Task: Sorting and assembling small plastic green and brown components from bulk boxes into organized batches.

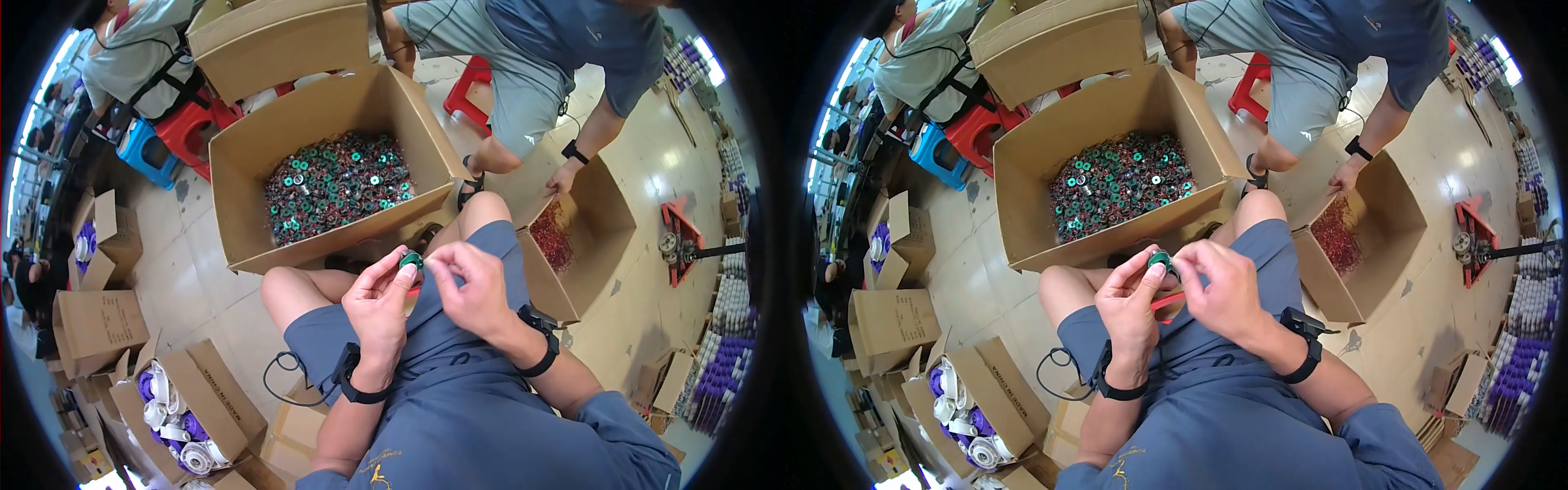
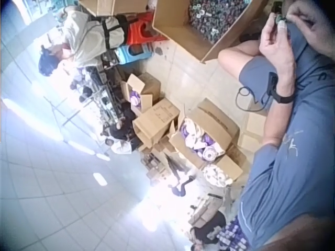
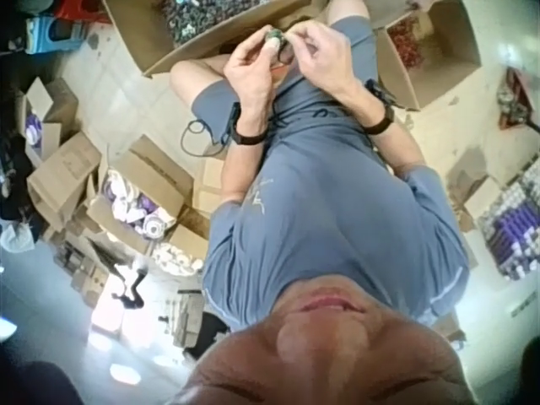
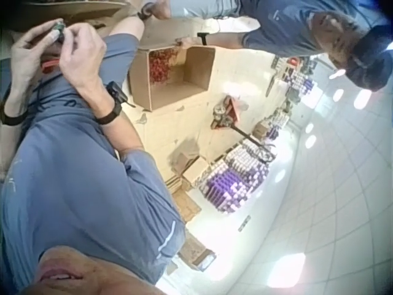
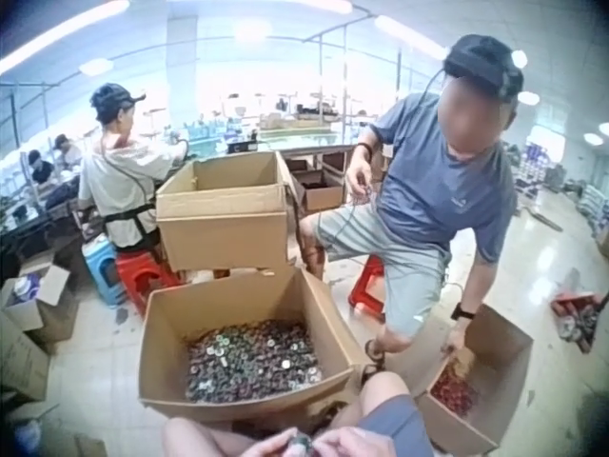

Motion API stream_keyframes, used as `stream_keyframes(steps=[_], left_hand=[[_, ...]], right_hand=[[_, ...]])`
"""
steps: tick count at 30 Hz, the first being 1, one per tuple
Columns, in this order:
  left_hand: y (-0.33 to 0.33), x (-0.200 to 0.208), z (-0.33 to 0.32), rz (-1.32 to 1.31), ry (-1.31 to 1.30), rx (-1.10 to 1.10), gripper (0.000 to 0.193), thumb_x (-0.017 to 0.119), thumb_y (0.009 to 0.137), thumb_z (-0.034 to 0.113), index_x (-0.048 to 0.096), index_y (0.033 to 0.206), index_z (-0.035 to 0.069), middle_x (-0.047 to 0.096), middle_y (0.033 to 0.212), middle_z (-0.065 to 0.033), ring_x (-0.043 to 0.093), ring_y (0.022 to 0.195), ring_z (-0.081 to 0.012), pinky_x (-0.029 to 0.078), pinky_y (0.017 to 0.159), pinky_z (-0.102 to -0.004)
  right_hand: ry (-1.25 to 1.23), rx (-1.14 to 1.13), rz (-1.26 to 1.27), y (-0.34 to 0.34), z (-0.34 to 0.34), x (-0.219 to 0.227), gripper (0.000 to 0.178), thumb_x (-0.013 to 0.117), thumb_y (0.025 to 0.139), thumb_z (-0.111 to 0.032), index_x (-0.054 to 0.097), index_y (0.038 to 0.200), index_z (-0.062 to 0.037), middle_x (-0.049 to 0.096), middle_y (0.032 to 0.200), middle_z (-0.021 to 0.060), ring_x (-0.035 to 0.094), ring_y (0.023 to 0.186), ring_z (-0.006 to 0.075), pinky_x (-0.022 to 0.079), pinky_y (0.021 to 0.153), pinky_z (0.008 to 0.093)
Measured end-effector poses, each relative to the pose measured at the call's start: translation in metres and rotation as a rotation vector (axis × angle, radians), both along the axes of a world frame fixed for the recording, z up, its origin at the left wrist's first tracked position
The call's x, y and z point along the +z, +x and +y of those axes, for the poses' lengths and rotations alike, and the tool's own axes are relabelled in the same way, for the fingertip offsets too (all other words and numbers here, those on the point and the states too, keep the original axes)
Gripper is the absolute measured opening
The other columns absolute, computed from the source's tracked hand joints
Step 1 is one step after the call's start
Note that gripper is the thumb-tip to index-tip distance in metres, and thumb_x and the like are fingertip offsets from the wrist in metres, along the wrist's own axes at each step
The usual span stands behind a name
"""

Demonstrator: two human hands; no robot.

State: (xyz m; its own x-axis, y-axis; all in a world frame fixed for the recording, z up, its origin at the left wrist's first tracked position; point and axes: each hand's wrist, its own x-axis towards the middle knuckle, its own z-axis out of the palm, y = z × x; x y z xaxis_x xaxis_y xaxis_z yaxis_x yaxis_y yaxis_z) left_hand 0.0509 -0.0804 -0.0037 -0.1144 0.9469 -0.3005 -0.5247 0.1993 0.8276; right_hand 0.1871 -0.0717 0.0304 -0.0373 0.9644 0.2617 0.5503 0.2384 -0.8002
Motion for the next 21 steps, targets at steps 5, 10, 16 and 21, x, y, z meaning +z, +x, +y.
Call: stream_keyframes(steps=[5, 10, 16, 21], left_hand=[[-0.001, 0.002, 0.000, 0.070, 0.031, 0.031, 0.028, 0.065, 0.086, -0.006, 0.063, 0.114, -0.006, 0.070, 0.098, -0.0125, 0.069, 0.078, -0.0162, 0.060, 0.072, -0.0296], [0.002, 0.004, 0.000, 0.117, 0.044, 0.048, 0.028, 0.065, 0.086, -0.006, 0.063, 0.115, -0.006, 0.070, 0.098, -0.0119, 0.068, 0.077, -0.0149, 0.059, 0.072, -0.0282], [0.003, 0.008, 0.001, 0.144, 0.045, 0.065, 0.029, 0.066, 0.086, -0.006, 0.063, 0.115, -0.007, 0.069, 0.099, -0.0117, 0.068, 0.081, -0.0136, 0.058, 0.075, -0.0264], [0.003, 0.011, 0.003, 0.082, 0.019, 0.035, 0.029, 0.067, 0.086, -0.006, 0.063, 0.115, -0.008, 0.069, 0.102, -0.0124, 0.067, 0.086, -0.0136, 0.056, 0.080, -0.0259]], right_hand=[[-0.062, 0.003, 0.124, 0.005, 0.011, -0.004, 0.009, 0.069, 0.084, -0.007, 0.063, 0.085, -0.0002, 0.064, 0.075, 0.0114, 0.067, 0.068, 0.0239, 0.054, 0.062, 0.0317], [0.019, -0.033, -0.055, -0.005, 0.007, -0.003, 0.008, 0.068, 0.085, -0.006, 0.063, 0.085, 0.0002, 0.064, 0.075, 0.0115, 0.067, 0.068, 0.0236, 0.054, 0.062, 0.0313], [0.111, -0.060, -0.010, -0.015, 0.001, -0.004, 0.006, 0.066, 0.083, -0.002, 0.061, 0.081, -0.0012, 0.061, 0.073, 0.0128, 0.062, 0.063, 0.0296, 0.049, 0.056, 0.0360], [0.135, -0.094, 0.018, -0.015, 0.004, -0.009, 0.006, 0.065, 0.082, 0.000, 0.059, 0.081, -0.0012, 0.060, 0.071, 0.0132, 0.062, 0.062, 0.0297, 0.048, 0.054, 0.0366]])
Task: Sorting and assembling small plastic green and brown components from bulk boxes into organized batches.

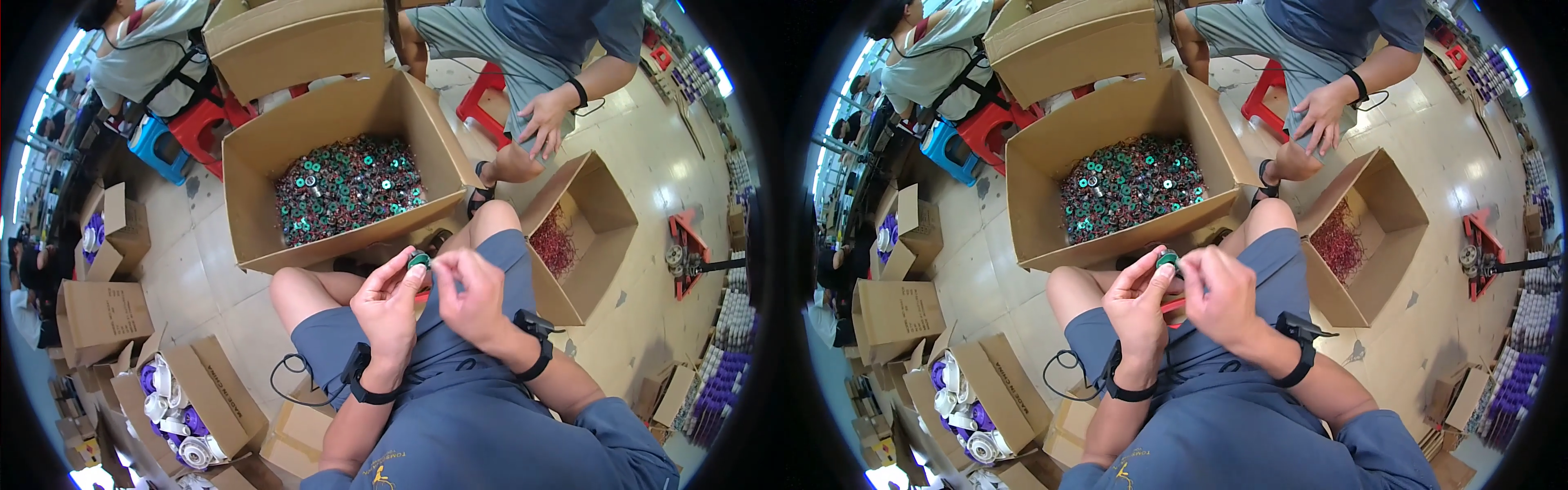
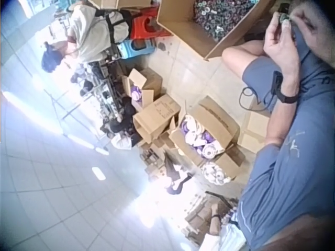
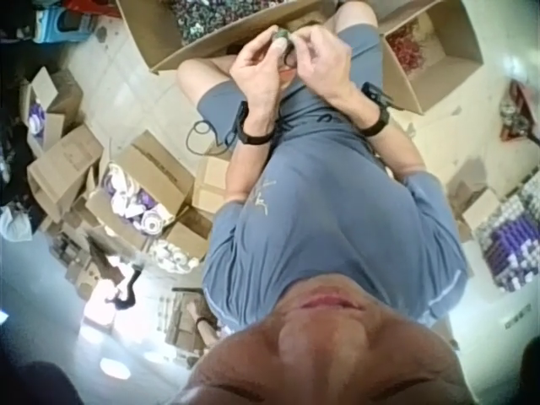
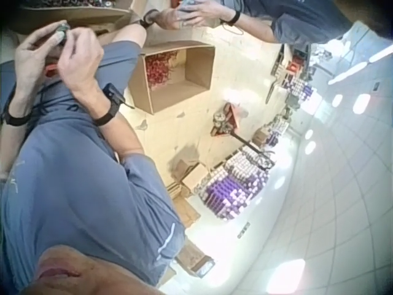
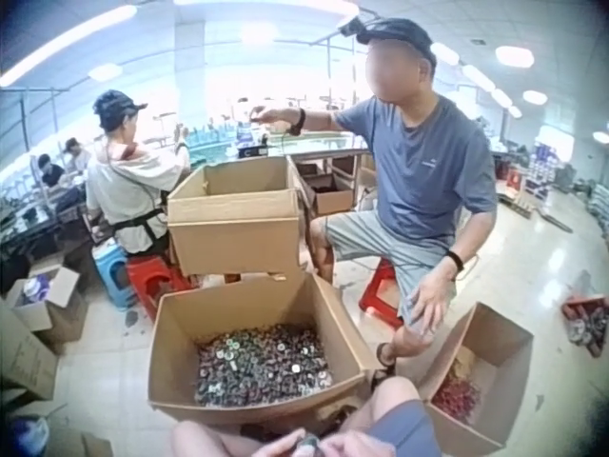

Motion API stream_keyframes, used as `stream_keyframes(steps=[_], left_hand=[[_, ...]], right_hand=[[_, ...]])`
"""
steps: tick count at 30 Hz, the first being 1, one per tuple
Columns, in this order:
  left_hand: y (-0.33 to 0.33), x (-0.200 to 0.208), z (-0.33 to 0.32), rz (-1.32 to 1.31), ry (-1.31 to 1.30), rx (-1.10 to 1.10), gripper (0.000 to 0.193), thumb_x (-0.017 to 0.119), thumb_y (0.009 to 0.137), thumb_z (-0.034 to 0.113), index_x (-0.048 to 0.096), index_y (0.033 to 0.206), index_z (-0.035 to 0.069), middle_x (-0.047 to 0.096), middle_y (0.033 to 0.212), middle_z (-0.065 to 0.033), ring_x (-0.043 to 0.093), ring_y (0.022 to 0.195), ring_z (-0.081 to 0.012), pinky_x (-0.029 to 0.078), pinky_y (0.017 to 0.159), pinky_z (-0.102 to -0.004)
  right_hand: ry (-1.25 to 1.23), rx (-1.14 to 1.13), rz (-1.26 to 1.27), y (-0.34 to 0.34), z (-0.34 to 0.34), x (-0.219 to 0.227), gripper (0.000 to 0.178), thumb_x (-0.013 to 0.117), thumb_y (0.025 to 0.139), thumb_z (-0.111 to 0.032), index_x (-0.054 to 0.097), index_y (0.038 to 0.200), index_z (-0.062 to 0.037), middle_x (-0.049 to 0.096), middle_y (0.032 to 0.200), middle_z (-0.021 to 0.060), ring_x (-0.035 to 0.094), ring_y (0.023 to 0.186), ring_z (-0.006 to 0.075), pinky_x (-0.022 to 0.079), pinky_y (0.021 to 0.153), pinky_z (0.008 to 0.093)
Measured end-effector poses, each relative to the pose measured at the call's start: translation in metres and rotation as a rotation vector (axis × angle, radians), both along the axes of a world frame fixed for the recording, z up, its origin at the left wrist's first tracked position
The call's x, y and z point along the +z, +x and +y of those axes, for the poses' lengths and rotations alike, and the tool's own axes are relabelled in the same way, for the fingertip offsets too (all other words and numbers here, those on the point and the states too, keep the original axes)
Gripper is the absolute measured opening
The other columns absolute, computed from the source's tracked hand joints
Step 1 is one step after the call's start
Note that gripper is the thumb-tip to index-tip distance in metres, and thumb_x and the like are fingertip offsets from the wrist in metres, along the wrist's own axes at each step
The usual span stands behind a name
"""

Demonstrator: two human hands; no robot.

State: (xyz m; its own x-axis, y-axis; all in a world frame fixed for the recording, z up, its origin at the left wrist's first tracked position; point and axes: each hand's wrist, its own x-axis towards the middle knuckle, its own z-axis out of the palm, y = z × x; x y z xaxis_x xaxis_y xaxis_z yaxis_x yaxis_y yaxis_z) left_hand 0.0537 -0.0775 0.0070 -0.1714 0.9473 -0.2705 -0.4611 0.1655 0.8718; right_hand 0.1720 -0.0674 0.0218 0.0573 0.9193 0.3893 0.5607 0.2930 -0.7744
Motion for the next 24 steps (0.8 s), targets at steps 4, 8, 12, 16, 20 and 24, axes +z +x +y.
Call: stream_keyframes(steps=[4, 8, 12, 16, 20, 24], left_hand=[[-0.002, -0.003, 0.003, -0.032, -0.014, 0.040, 0.029, 0.068, 0.085, -0.006, 0.063, 0.113, -0.009, 0.068, 0.108, -0.0154, 0.067, 0.091, -0.0148, 0.056, 0.084, -0.0268], [-0.005, -0.001, 0.006, -0.012, 0.015, 0.078, 0.028, 0.068, 0.084, -0.008, 0.063, 0.112, -0.009, 0.067, 0.111, -0.0167, 0.067, 0.093, -0.0155, 0.055, 0.086, -0.0273], [-0.007, -0.002, 0.009, -0.049, -0.012, 0.070, 0.028, 0.068, 0.084, -0.008, 0.063, 0.111, -0.009, 0.067, 0.110, -0.0166, 0.067, 0.093, -0.0156, 0.055, 0.087, -0.0272], [-0.008, 0.002, 0.007, -0.049, -0.028, 0.078, 0.027, 0.068, 0.084, -0.008, 0.063, 0.110, -0.009, 0.067, 0.110, -0.0165, 0.067, 0.093, -0.0160, 0.055, 0.086, -0.0272], [-0.013, 0.002, 0.008, -0.046, -0.041, 0.076, 0.027, 0.067, 0.084, -0.009, 0.063, 0.110, -0.008, 0.067, 0.110, -0.0167, 0.066, 0.096, -0.0162, 0.055, 0.087, -0.0273], [-0.014, -0.002, 0.008, -0.033, -0.044, 0.060, 0.026, 0.068, 0.083, -0.010, 0.063, 0.109, -0.008, 0.067, 0.110, -0.0168, 0.066, 0.095, -0.0165, 0.055, 0.087, -0.0277]], right_hand=[[-0.038, -0.006, 0.134, 0.000, 0.004, -0.004, 0.006, 0.065, 0.083, -0.001, 0.060, 0.081, -0.0008, 0.060, 0.070, 0.0133, 0.060, 0.058, 0.0283, 0.047, 0.052, 0.0354], [-0.035, 0.022, 0.113, -0.003, 0.005, 0.000, 0.007, 0.066, 0.083, -0.001, 0.060, 0.081, 0.0002, 0.060, 0.070, 0.0130, 0.062, 0.058, 0.0259, 0.048, 0.052, 0.0339], [-0.007, 0.024, 0.117, -0.007, 0.008, -0.001, 0.008, 0.067, 0.084, -0.003, 0.060, 0.081, 0.0003, 0.061, 0.070, 0.0130, 0.062, 0.057, 0.0249, 0.048, 0.052, 0.0334], [-0.071, -0.007, 0.182, -0.006, 0.012, -0.005, 0.007, 0.066, 0.084, -0.003, 0.061, 0.081, -0.0008, 0.060, 0.069, 0.0128, 0.061, 0.056, 0.0248, 0.047, 0.051, 0.0337], [-0.056, 0.095, 0.128, -0.004, 0.011, -0.002, 0.007, 0.067, 0.083, -0.002, 0.061, 0.081, -0.0017, 0.060, 0.069, 0.0126, 0.061, 0.057, 0.0257, 0.047, 0.051, 0.0333], [-0.002, 0.134, -0.079, 0.007, 0.018, 0.010, 0.006, 0.065, 0.086, 0.002, 0.060, 0.083, 0.0036, 0.061, 0.072, 0.0106, 0.065, 0.062, 0.0149, 0.051, 0.055, 0.0282]])
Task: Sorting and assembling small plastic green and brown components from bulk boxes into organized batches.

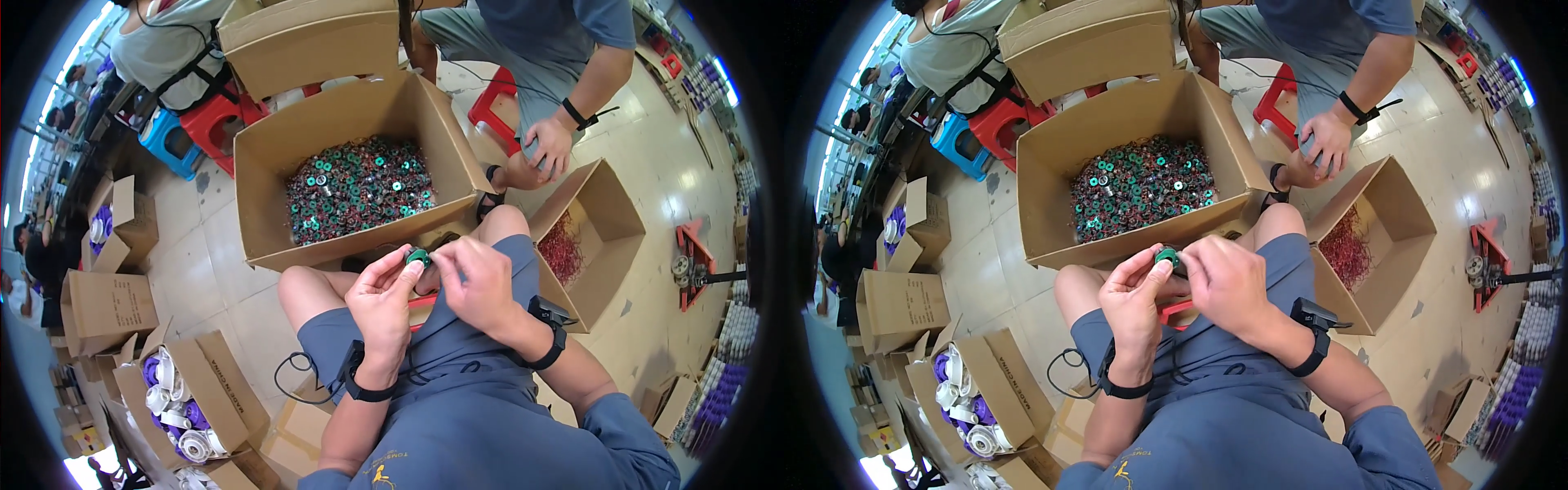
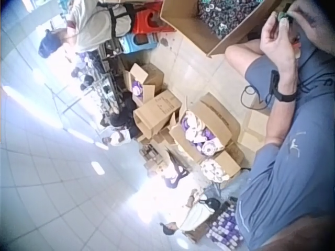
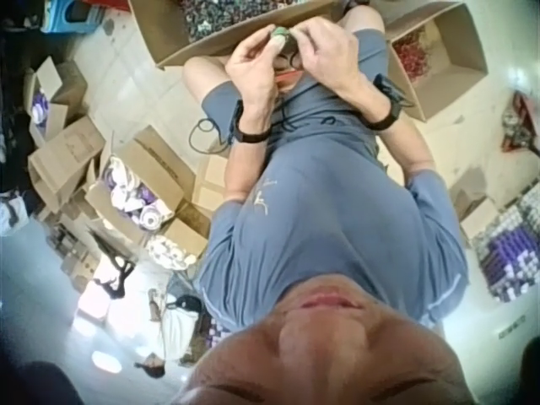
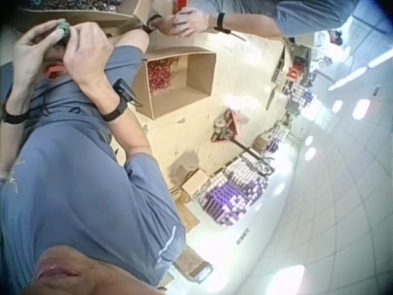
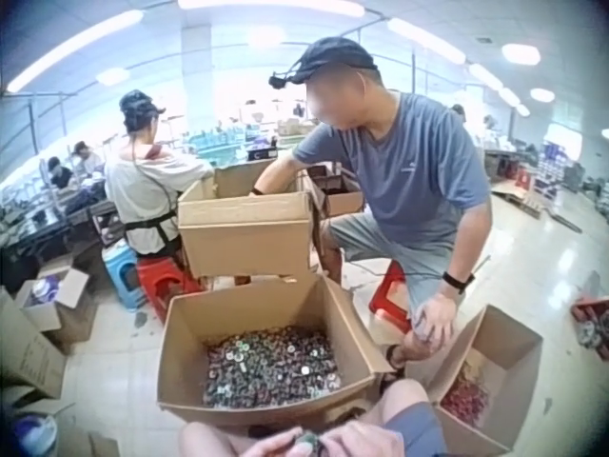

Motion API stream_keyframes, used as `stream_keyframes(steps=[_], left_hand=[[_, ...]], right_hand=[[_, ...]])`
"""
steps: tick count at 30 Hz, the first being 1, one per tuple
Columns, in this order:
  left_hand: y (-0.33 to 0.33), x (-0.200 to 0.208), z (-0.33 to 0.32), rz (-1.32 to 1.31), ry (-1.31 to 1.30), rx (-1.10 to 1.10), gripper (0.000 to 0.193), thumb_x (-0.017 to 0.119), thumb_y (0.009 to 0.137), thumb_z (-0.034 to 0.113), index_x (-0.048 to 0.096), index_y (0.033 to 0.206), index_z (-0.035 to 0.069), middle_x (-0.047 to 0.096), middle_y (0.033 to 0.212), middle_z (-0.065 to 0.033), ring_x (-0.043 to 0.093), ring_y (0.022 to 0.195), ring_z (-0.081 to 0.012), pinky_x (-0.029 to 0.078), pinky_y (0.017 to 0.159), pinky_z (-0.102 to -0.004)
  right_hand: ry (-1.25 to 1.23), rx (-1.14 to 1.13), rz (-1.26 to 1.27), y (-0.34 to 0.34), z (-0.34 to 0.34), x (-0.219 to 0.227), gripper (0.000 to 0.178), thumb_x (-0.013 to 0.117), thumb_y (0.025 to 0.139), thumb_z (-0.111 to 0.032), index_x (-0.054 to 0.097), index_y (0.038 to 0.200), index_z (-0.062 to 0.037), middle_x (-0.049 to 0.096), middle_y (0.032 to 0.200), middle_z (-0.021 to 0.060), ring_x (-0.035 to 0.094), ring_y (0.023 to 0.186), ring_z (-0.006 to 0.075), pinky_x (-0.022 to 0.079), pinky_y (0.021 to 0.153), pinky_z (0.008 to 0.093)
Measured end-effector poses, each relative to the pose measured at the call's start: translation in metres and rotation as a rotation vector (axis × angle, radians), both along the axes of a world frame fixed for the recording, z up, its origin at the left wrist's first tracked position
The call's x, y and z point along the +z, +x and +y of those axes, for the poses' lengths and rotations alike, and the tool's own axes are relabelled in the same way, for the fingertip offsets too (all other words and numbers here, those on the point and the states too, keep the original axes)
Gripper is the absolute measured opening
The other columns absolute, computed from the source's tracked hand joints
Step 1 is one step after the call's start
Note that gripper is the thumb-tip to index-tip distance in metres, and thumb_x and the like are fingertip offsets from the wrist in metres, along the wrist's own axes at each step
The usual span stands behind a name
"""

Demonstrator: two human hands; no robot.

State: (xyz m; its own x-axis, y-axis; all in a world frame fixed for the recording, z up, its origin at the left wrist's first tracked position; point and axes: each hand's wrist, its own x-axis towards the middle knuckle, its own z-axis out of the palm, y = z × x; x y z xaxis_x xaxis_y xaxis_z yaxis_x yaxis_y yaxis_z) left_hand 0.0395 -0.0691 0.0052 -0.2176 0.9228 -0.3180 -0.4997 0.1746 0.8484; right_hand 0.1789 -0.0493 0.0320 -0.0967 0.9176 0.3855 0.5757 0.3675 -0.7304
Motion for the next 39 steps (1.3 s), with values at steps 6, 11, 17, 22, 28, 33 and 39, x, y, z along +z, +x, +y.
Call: stream_keyframes(steps=[6, 11, 17, 22, 28, 33, 39], left_hand=[[-0.001, 0.004, 0.005, 0.010, 0.000, -0.043, 0.028, 0.069, 0.083, -0.010, 0.062, 0.110, -0.008, 0.067, 0.111, -0.0181, 0.066, 0.095, -0.0171, 0.056, 0.086, -0.0282], [-0.010, 0.014, -0.001, 0.066, 0.018, -0.015, 0.027, 0.070, 0.083, -0.006, 0.064, 0.109, -0.005, 0.068, 0.105, -0.0122, 0.066, 0.092, -0.0152, 0.056, 0.083, -0.0274], [0.007, -0.010, -0.008, -0.028, 0.094, 0.050, 0.025, 0.069, 0.085, -0.001, 0.064, 0.110, 0.002, 0.067, 0.084, -0.0038, 0.061, 0.065, -0.0079, 0.048, 0.051, -0.0204], [-0.003, -0.014, -0.018, 0.017, 0.089, 0.130, 0.021, 0.068, 0.087, -0.002, 0.062, 0.107, 0.000, 0.068, 0.096, -0.0057, 0.062, 0.076, -0.0062, 0.051, 0.058, -0.0198], [-0.018, -0.011, -0.015, 0.082, 0.087, 0.064, 0.017, 0.067, 0.086, -0.005, 0.052, 0.094, 0.001, 0.067, 0.112, -0.0142, 0.061, 0.097, -0.0089, 0.052, 0.084, -0.0241], [-0.015, -0.027, -0.004, -0.028, 0.135, 0.094, 0.021, 0.068, 0.085, -0.006, 0.049, 0.089, 0.003, 0.068, 0.107, -0.0152, 0.062, 0.097, -0.0105, 0.054, 0.084, -0.0255], [-0.026, -0.026, -0.008, 0.000, 0.224, 0.151, 0.030, 0.068, 0.082, -0.011, 0.045, 0.096, 0.002, 0.065, 0.111, -0.0243, 0.065, 0.103, -0.0222, 0.057, 0.089, -0.0329]], right_hand=[[-0.190, 0.052, 0.140, 0.008, 0.019, -0.003, 0.006, 0.066, 0.081, 0.000, 0.060, 0.080, 0.0000, 0.060, 0.070, 0.0140, 0.062, 0.060, 0.0271, 0.049, 0.054, 0.0336], [0.037, 0.147, -0.056, -0.007, 0.009, 0.007, 0.003, 0.065, 0.081, -0.001, 0.062, 0.082, -0.0019, 0.062, 0.072, 0.0139, 0.062, 0.063, 0.0284, 0.050, 0.058, 0.0339], [0.006, 0.023, -0.074, -0.009, -0.012, -0.006, 0.010, 0.063, 0.084, -0.004, 0.057, 0.077, 0.0005, 0.059, 0.069, 0.0157, 0.060, 0.060, 0.0289, 0.047, 0.056, 0.0355], [-0.219, 0.064, 0.092, -0.018, 0.003, -0.013, 0.017, 0.061, 0.088, -0.005, 0.053, 0.076, 0.0018, 0.051, 0.063, 0.0078, 0.045, 0.055, 0.0145, 0.037, 0.051, 0.0305], [-0.375, 0.080, 0.277, -0.023, 0.007, -0.020, 0.020, 0.062, 0.088, -0.004, 0.049, 0.073, 0.0002, 0.048, 0.063, 0.0028, 0.043, 0.058, 0.0096, 0.034, 0.050, 0.0274], [0.009, 0.069, -0.048, -0.030, 0.004, -0.018, 0.021, 0.062, 0.088, -0.005, 0.050, 0.072, -0.0005, 0.050, 0.064, -0.0001, 0.042, 0.057, 0.0065, 0.035, 0.051, 0.0247], [-0.145, 0.089, 0.016, -0.038, -0.003, 0.004, 0.016, 0.066, 0.085, -0.011, 0.059, 0.073, -0.0026, 0.060, 0.062, 0.0112, 0.059, 0.055, 0.0216, 0.046, 0.051, 0.0343]])
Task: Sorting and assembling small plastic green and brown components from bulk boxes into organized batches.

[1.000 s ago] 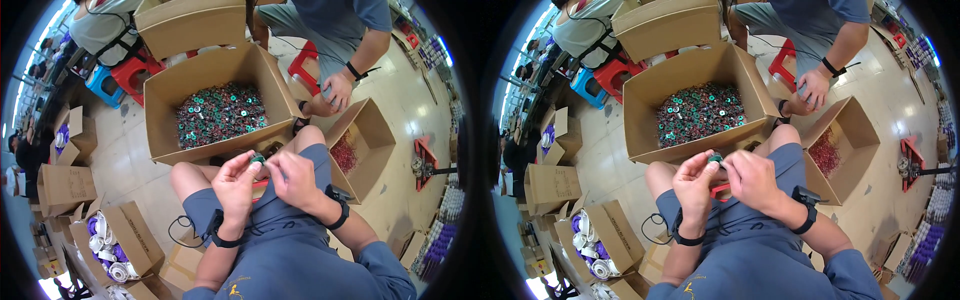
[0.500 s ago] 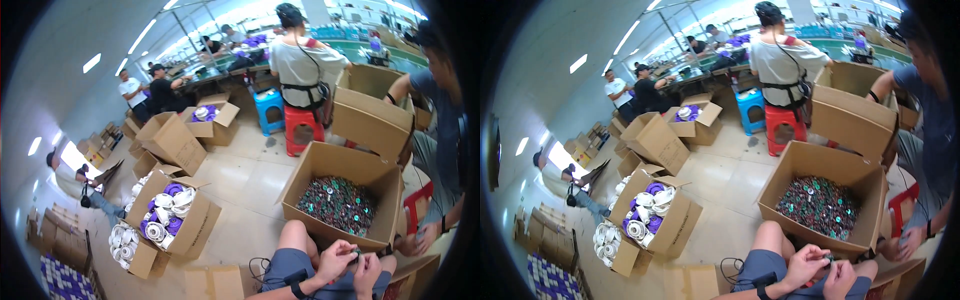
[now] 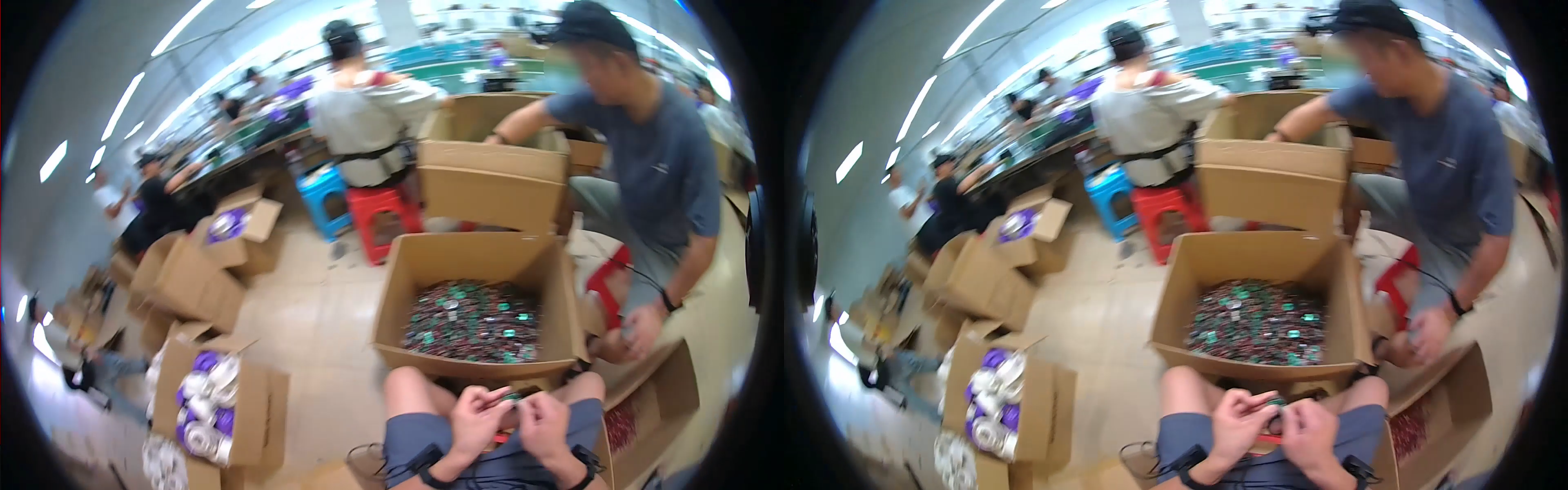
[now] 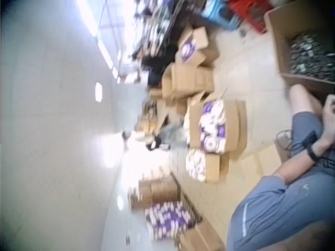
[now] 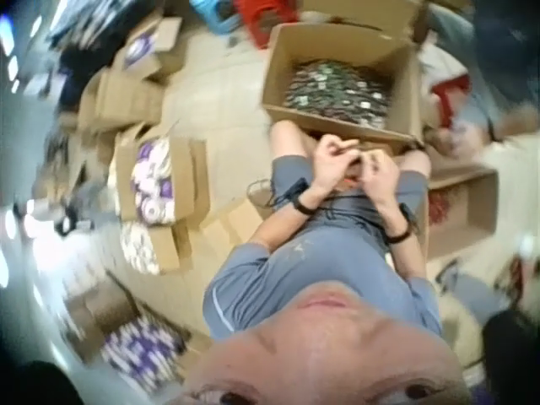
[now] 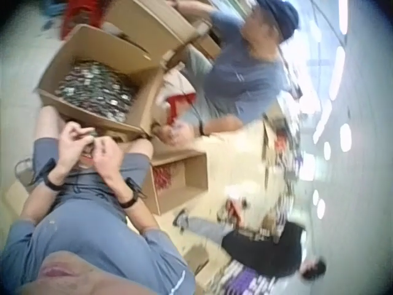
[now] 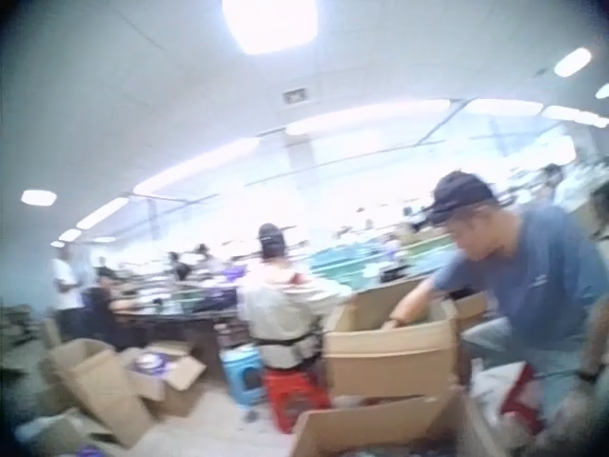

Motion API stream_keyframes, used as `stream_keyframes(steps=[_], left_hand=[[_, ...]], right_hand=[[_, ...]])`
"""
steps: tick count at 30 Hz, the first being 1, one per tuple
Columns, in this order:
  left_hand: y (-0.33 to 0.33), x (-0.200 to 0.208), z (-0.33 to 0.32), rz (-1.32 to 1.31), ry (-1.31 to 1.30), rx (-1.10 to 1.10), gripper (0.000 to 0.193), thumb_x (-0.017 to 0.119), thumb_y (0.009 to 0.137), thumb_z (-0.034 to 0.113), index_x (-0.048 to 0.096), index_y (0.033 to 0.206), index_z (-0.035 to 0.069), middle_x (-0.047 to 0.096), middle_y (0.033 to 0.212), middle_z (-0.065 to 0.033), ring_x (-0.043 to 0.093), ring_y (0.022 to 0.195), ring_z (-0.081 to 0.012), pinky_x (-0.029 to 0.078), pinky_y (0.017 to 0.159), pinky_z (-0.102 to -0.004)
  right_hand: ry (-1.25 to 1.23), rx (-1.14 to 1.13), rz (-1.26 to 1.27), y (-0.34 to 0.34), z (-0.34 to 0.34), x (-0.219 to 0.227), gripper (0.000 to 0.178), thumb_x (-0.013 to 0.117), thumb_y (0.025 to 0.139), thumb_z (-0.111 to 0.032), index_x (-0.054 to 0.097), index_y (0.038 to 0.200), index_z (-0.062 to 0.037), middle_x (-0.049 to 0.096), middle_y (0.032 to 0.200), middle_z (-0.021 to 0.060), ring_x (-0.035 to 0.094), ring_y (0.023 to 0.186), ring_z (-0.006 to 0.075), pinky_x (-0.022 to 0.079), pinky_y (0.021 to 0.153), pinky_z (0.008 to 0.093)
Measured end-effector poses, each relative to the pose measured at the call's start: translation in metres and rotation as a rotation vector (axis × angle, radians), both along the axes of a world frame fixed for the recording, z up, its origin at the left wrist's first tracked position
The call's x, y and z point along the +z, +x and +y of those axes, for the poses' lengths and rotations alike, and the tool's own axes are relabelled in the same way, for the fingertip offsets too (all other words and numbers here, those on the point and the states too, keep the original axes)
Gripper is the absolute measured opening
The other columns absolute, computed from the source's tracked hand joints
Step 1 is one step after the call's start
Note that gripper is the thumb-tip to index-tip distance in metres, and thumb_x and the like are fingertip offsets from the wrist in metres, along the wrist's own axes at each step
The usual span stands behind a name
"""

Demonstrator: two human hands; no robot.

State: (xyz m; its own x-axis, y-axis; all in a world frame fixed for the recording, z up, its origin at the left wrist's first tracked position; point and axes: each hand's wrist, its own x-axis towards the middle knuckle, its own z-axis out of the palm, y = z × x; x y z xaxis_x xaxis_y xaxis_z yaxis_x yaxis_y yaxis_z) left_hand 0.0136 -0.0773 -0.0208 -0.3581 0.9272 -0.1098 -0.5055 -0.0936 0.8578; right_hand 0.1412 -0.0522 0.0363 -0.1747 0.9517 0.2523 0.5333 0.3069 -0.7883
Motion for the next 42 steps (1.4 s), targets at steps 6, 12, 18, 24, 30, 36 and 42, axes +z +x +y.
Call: stream_keyframes(steps=[6, 12, 18, 24, 30, 36, 42], left_hand=[[0.009, 0.010, 0.007, 0.008, -0.034, -0.077, 0.036, 0.068, 0.081, -0.013, 0.039, 0.094, 0.003, 0.065, 0.109, -0.0274, 0.068, 0.094, -0.0233, 0.061, 0.079, -0.0341], [0.016, 0.025, 0.007, 0.061, -0.036, -0.094, 0.039, 0.068, 0.079, -0.015, 0.038, 0.093, 0.004, 0.065, 0.107, -0.0283, 0.067, 0.097, -0.0237, 0.058, 0.084, -0.0330], [0.021, 0.026, 0.001, 0.130, -0.031, -0.099, 0.041, 0.071, 0.077, -0.015, 0.037, 0.091, 0.004, 0.066, 0.105, -0.0272, 0.067, 0.099, -0.0238, 0.058, 0.083, -0.0322], [0.022, 0.019, 0.002, 0.154, -0.054, -0.084, 0.042, 0.069, 0.078, -0.016, 0.035, 0.091, 0.005, 0.065, 0.107, -0.0294, 0.068, 0.095, -0.0237, 0.059, 0.081, -0.0330], [0.021, 0.016, 0.005, 0.145, -0.033, -0.088, 0.043, 0.069, 0.078, -0.015, 0.033, 0.090, 0.005, 0.065, 0.108, -0.0287, 0.068, 0.094, -0.0234, 0.059, 0.080, -0.0323], [0.012, 0.021, 0.009, 0.037, -0.066, -0.095, 0.041, 0.069, 0.079, -0.013, 0.034, 0.091, 0.005, 0.065, 0.109, -0.0272, 0.067, 0.097, -0.0221, 0.058, 0.083, -0.0303], [0.012, 0.025, 0.010, 0.030, -0.017, -0.100, 0.043, 0.069, 0.079, -0.014, 0.033, 0.092, 0.006, 0.064, 0.109, -0.0287, 0.067, 0.096, -0.0234, 0.058, 0.082, -0.0319]], right_hand=[[-0.047, -0.096, 0.015, 0.019, 0.006, -0.006, 0.012, 0.068, 0.083, -0.012, 0.062, 0.076, -0.0040, 0.061, 0.064, 0.0123, 0.062, 0.054, 0.0276, 0.048, 0.051, 0.0366], [-0.223, -0.155, 0.182, 0.030, 0.010, -0.006, 0.014, 0.069, 0.084, -0.015, 0.063, 0.077, -0.0044, 0.063, 0.065, 0.0117, 0.064, 0.056, 0.0252, 0.049, 0.051, 0.0359], [-0.215, -0.160, 0.233, 0.033, 0.008, -0.001, 0.016, 0.069, 0.084, -0.016, 0.063, 0.076, -0.0030, 0.064, 0.065, 0.0119, 0.065, 0.056, 0.0253, 0.050, 0.051, 0.0347], [-0.223, -0.149, 0.180, 0.032, 0.001, 0.001, 0.015, 0.069, 0.084, -0.015, 0.063, 0.078, -0.0023, 0.065, 0.066, 0.0122, 0.067, 0.059, 0.0236, 0.051, 0.053, 0.0336], [-0.169, -0.079, 0.121, 0.029, -0.002, -0.016, 0.017, 0.068, 0.087, -0.015, 0.063, 0.080, 0.0001, 0.067, 0.068, 0.0122, 0.068, 0.059, 0.0181, 0.050, 0.051, 0.0300], [-0.158, -0.089, 0.071, 0.021, -0.003, -0.003, 0.014, 0.067, 0.086, -0.007, 0.062, 0.077, 0.0024, 0.066, 0.064, 0.0085, 0.064, 0.060, 0.0099, 0.049, 0.052, 0.0270], [-0.295, -0.154, 0.193, 0.025, 0.004, -0.028, 0.017, 0.069, 0.085, -0.018, 0.063, 0.079, -0.0033, 0.066, 0.068, 0.0127, 0.067, 0.060, 0.0242, 0.052, 0.054, 0.0357]])
